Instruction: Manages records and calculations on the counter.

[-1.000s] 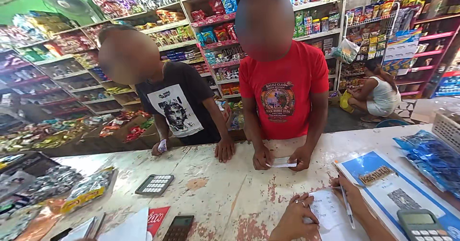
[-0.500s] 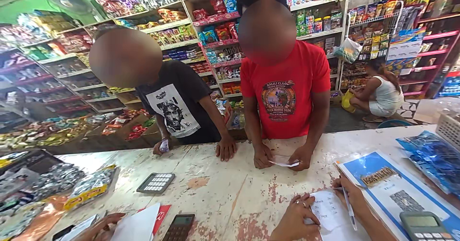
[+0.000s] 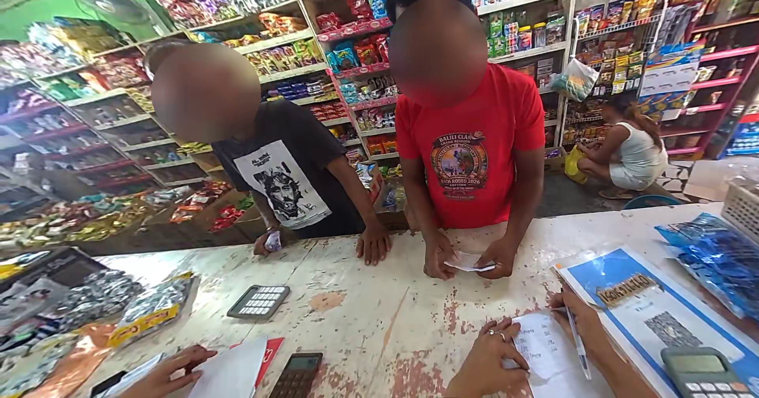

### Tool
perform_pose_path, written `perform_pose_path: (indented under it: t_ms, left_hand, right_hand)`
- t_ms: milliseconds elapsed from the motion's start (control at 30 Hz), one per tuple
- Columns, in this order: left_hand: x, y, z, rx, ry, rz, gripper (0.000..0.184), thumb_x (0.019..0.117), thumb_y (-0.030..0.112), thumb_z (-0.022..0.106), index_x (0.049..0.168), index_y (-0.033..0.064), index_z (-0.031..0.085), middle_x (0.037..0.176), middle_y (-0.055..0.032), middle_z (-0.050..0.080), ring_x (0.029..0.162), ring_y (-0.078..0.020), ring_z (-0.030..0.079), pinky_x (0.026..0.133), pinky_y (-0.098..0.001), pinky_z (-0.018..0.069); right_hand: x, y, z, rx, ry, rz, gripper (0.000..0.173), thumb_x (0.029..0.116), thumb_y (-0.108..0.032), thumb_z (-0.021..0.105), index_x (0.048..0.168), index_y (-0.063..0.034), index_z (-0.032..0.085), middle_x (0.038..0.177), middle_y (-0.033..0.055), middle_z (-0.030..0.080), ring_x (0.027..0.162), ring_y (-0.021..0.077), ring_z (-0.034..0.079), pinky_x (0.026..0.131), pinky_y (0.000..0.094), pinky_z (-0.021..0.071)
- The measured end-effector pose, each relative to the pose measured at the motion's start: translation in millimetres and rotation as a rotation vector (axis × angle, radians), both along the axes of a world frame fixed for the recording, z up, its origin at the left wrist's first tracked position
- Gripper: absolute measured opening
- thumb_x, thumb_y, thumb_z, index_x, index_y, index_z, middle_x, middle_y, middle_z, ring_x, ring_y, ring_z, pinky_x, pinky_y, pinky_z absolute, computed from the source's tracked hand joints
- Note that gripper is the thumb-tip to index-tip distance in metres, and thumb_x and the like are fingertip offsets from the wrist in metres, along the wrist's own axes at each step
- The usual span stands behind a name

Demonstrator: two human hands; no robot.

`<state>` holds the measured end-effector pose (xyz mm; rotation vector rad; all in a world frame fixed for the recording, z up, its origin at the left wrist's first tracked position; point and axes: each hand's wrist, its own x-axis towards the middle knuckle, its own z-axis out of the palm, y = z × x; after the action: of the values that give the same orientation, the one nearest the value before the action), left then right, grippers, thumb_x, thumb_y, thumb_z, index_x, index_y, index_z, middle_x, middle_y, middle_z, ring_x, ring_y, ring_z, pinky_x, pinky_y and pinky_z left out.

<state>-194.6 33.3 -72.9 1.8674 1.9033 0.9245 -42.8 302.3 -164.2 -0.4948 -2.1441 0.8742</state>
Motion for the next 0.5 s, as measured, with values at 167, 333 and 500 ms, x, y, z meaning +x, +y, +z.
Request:
perform_pose_path:
  t_ms: [167,333,500]
  left_hand:
    - [0.0,0.9,-1.2,0.004,0.005,0.001,0.011,0.0891,0.036,0.078,0.096,0.0291,0.082,0.149,0.0042,0.058,0.150,-0.0129,0.037,0.127,-0.0479,0.0209]
    - [-0.7,1.0,-3.2,0.004,0.011,0.002,0.011,0.0893,0.036,0.078,0.097,0.0298,0.082,0.150,0.0060,0.056,0.150,-0.0117,0.036,0.128,-0.0469,0.0202]
    - [1.6,0.1,1.4,0.009,-0.002,0.009,0.010,0.0882,0.034,0.079,0.096,0.0287,0.082,0.149,0.0054,0.058,0.149,-0.0128,0.038,0.127,-0.0479,0.0225]
  right_hand:
    - [-0.3,-2.2,2.9,-0.004,0.008,-0.003,0.014,0.0890,-0.020,0.071,0.103,-0.0205,0.069,0.101,-0.0074,0.068,0.097,0.0050,0.065,0.088,0.0268,0.0566]
    - [0.1,-0.4,-0.9,-0.017,0.004,0.006,0.014,0.0888,-0.020,0.072,0.103,-0.0208,0.069,0.101,-0.0072,0.067,0.096,0.0049,0.065,0.086,0.0266,0.0568]
    - [0.8,-1.4,2.0,-0.021,0.006,0.010,0.015,0.0889,-0.019,0.072,0.103,-0.0197,0.069,0.100,-0.0066,0.068,0.096,0.0055,0.065,0.086,0.0271,0.0573]
